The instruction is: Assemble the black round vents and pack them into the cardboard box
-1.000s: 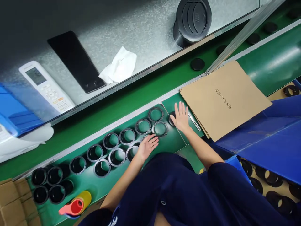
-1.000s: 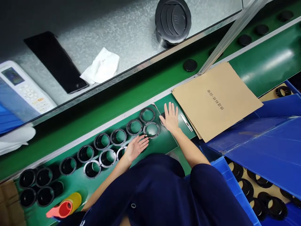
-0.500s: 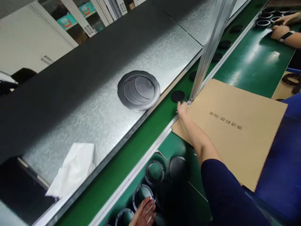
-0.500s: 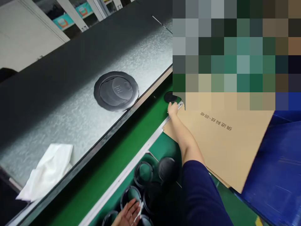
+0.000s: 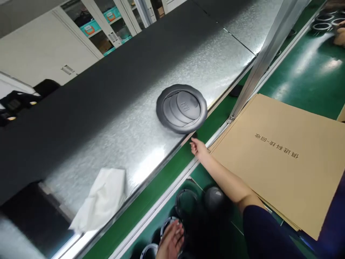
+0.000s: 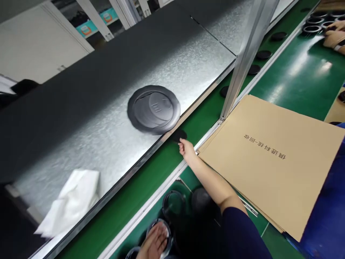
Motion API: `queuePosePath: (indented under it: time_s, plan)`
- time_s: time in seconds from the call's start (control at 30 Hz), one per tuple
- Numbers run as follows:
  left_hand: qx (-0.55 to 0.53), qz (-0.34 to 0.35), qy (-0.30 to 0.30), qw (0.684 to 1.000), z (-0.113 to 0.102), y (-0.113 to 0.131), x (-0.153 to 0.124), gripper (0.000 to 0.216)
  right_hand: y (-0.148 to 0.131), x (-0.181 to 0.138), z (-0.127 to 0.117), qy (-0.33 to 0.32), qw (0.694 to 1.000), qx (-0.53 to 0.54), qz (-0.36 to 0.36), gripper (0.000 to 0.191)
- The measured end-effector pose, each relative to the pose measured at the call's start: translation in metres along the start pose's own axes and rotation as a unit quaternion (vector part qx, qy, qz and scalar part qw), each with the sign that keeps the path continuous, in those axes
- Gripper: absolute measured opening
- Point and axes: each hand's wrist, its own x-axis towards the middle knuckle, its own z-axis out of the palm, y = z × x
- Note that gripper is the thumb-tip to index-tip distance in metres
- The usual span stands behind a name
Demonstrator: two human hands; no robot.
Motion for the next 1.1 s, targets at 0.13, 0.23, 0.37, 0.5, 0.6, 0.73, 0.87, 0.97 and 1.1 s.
queuePosePath:
  time_s: [0.13, 0.23, 0.37, 0.5, 0.6, 0.73, 0.87, 0.97, 1.1]
  plan:
    - [-0.057, 0.151, -0.112, 0.981, 0.052, 0.028, -0.035, 0.058, 0.109, -0.102, -0.017, -0.066, 0.991, -0.037, 0.114, 0.030]
    - [-0.157, 0.237, -0.212, 0.935, 0.055, 0.052, -0.043, 0.080, 0.166, -0.180, -0.029, -0.115, 0.979, -0.065, 0.156, 0.031]
    - [-0.203, 0.292, -0.306, 0.883, 0.036, 0.061, -0.067, 0.069, 0.198, -0.270, -0.043, -0.216, 0.952, -0.161, 0.146, 0.039]
    - [-0.236, 0.280, -0.388, 0.845, 0.035, 0.037, -0.113, 0.066, 0.186, -0.342, -0.076, -0.363, 0.847, -0.361, 0.147, 0.048]
    - [-0.220, 0.254, -0.436, 0.835, 0.034, 0.015, -0.139, 0.083, 0.158, -0.380, -0.106, -0.410, 0.776, -0.479, 0.029, 0.045]
    - [-0.194, 0.225, -0.482, 0.824, 0.030, -0.010, -0.162, 0.086, 0.118, -0.409, -0.136, -0.304, 0.726, -0.518, -0.336, 0.033]
    - [-0.195, 0.188, -0.504, 0.820, 0.030, -0.033, -0.183, 0.085, 0.105, -0.423, -0.157, -0.227, 0.599, -0.543, -0.543, 0.031]
    - [-0.196, 0.176, -0.513, 0.817, 0.033, -0.047, -0.195, 0.083, 0.113, -0.428, -0.172, -0.201, 0.559, -0.553, -0.584, 0.036]
    - [-0.192, 0.168, -0.515, 0.819, 0.037, -0.060, -0.207, 0.080, 0.132, -0.430, -0.190, -0.162, 0.519, -0.571, -0.615, 0.062]
